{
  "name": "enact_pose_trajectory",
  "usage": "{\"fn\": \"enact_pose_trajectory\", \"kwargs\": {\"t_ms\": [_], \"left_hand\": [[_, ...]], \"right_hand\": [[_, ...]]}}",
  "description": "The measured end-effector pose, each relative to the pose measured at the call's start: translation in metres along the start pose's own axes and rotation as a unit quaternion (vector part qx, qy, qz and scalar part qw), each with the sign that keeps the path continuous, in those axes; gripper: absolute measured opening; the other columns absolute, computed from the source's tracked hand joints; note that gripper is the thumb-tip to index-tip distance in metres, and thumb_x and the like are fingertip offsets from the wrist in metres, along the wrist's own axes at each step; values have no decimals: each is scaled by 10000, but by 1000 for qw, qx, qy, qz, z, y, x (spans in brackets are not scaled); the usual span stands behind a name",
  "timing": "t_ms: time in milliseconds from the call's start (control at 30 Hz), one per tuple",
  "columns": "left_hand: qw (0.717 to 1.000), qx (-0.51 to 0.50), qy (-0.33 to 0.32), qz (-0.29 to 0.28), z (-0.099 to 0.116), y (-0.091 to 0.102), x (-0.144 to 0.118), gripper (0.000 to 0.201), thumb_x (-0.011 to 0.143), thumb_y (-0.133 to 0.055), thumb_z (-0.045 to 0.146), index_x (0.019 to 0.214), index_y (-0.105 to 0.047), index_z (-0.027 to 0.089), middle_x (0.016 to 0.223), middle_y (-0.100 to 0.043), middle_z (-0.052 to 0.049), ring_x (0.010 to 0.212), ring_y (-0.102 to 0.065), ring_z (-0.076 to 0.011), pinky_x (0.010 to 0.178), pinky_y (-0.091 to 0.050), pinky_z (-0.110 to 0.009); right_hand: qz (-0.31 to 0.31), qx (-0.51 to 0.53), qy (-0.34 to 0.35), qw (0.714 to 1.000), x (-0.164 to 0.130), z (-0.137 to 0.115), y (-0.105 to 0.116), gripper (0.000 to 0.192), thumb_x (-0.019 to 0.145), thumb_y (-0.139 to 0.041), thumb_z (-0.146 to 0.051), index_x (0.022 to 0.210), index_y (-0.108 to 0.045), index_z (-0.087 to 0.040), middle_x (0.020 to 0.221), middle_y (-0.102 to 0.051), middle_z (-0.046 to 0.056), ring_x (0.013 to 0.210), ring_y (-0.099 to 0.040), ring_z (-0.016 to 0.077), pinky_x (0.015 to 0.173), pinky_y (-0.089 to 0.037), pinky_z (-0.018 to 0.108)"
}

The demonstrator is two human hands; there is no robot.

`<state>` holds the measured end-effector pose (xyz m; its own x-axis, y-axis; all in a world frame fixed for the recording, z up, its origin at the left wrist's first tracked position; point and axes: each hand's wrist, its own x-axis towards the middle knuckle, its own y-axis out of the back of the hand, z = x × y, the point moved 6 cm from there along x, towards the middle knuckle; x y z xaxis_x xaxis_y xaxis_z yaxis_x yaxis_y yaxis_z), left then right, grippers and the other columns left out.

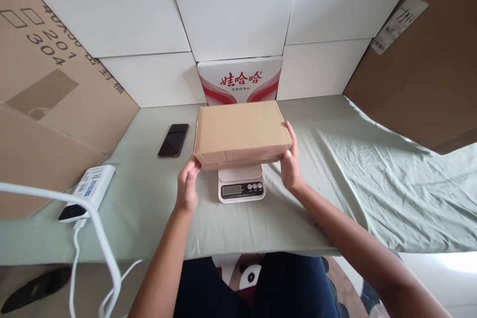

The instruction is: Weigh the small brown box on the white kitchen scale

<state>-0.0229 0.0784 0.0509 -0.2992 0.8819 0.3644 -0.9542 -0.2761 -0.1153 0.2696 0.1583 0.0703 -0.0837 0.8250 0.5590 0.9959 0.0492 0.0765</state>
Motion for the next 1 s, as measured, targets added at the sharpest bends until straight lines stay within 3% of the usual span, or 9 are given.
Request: {"fn": "enact_pose_trajectory", "kwargs": {"t_ms": [133,300,433,600,733,800,867,1000], "left_hand": [[999,-21,-16,28,-7,-7,55,825,843,-557,857,1323,-732,210,1434,-688,-183,1445,-563,-378,1182,-457,-501],[999,-30,21,30,-46,-19,111,842,794,-573,897,1279,-742,230,1448,-678,-181,1450,-562,-362,1189,-441,-494],[998,-36,51,27,-76,-26,114,816,789,-607,880,1282,-738,243,1475,-664,-166,1466,-549,-346,1197,-430,-489],[995,-31,92,35,-93,-23,110,910,760,-596,913,1340,-710,221,1519,-628,-183,1473,-540,-361,1192,-439,-489],[992,-3,99,79,-86,15,118,827,905,-514,815,1465,-628,217,1667,-473,-151,1590,-369,-324,1275,-324,-456],[989,-8,90,118,-77,37,121,797,1006,-398,732,1537,-550,158,1716,-385,-159,1621,-300,-312,1302,-262,-454],[987,-25,90,133,-72,46,122,788,1057,-289,674,1579,-488,119,1729,-352,-167,1625,-292,-303,1308,-239,-453],[988,-39,113,96,-76,20,119,807,995,-351,762,1546,-552,208,1698,-424,-138,1592,-372,-289,1283,-297,-435]], "right_hand": [[16,2,64,998,52,4,-7,745,986,-367,-781,1641,-271,-440,1733,-331,-22,1623,-316,344,1325,-305,606],[30,-10,64,997,88,41,-18,739,990,-412,-746,1612,-333,-356,1717,-367,34,1614,-331,319,1343,-268,567],[29,-10,19,999,83,65,-19,745,974,-454,-733,1587,-371,-318,1695,-419,62,1602,-356,300,1346,-270,524],[26,17,-31,999,81,76,-16,712,972,-469,-717,1565,-403,-329,1644,-497,70,1554,-433,302,1311,-331,545],[14,45,-98,994,85,100,-2,765,951,-426,-786,1598,-336,-389,1635,-496,67,1517,-494,299,1240,-422,564],[27,50,-128,990,86,112,8,787,940,-413,-806,1615,-303,-415,1664,-457,65,1514,-502,295,1240,-411,573],[35,56,-144,987,84,117,12,784,937,-423,-800,1616,-308,-427,1683,-435,53,1526,-489,294,1262,-376,581],[5,75,-135,988,79,108,-2,766,942,-470,-758,1609,-355,-400,1711,-418,11,1583,-407,290,1292,-353,568]]}}
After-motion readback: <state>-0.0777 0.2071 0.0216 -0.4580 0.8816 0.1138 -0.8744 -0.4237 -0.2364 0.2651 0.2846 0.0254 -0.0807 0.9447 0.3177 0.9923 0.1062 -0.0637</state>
